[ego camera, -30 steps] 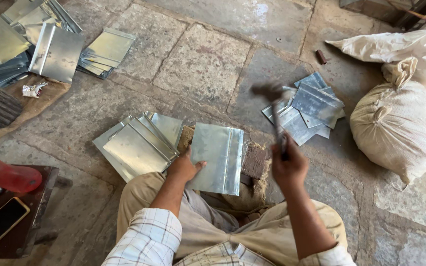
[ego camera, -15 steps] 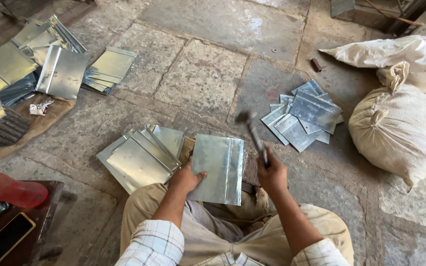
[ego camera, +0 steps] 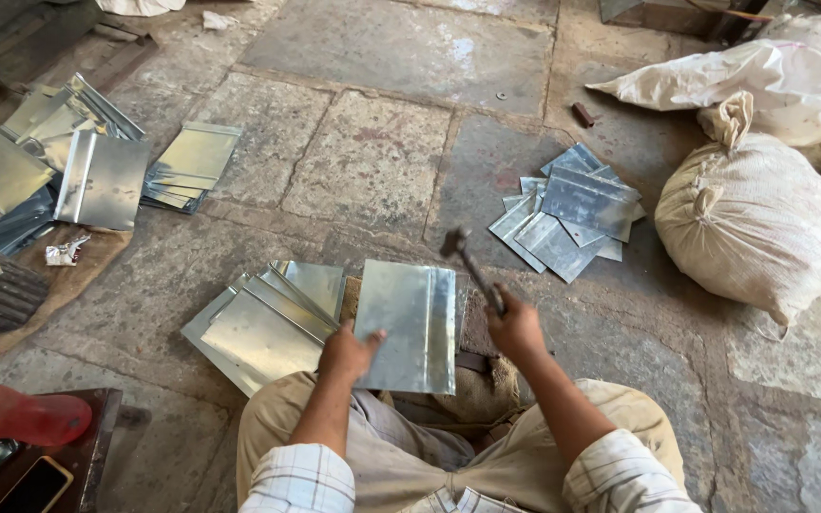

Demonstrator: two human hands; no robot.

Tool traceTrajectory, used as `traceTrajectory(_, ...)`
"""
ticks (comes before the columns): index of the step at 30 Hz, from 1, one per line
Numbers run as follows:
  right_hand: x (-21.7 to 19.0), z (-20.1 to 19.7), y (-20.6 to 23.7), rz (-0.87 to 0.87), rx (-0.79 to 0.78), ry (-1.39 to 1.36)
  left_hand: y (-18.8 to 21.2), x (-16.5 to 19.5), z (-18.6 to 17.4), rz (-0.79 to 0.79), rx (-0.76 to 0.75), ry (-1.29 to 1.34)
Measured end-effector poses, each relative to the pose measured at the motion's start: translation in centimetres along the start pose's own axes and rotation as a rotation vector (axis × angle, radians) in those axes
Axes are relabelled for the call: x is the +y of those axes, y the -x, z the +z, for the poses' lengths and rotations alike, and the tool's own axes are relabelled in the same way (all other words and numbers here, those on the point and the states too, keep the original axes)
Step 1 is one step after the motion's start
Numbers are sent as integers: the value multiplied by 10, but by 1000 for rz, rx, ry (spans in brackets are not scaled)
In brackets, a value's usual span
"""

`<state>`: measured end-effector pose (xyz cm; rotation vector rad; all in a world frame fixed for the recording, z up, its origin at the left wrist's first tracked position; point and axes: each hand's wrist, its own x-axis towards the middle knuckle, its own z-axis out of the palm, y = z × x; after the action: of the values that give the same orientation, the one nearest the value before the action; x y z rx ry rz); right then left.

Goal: The person hammers several small rectangular metal sheets while sitting on the floor, handling the sheets one at a time and hitting them with a hammer.

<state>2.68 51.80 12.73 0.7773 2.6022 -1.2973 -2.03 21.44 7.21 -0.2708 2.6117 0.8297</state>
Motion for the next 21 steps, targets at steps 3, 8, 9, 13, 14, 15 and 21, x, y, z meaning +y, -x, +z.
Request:
traceTrajectory(3, -38, -34, 20, -193, 189, -29, -8, -4, 0, 35, 69, 51)
traceTrajectory(8, -50, -74, 17, -788, 560, -93, -13, -3, 5, -1, 12, 32)
traceTrajectory(9, -43, -74, 9, -1030, 672, -101, -13, -1, 5, 0, 9, 41)
traceTrajectory(13, -7, -22, -16, -803, 643, -99, -13, 0, 2, 44, 12, 58)
traceTrajectory(14, 5, -6, -15, -765, 571, -62, -11, -2, 3, 50, 5, 63)
traceTrajectory(15, 16, 6, -9, -667, 395, -16, -11, -4, 2, 56, 0, 66)
traceTrajectory(21, -13, -5, 9, -177, 121, -32, -12, -6, 2, 42, 0, 64)
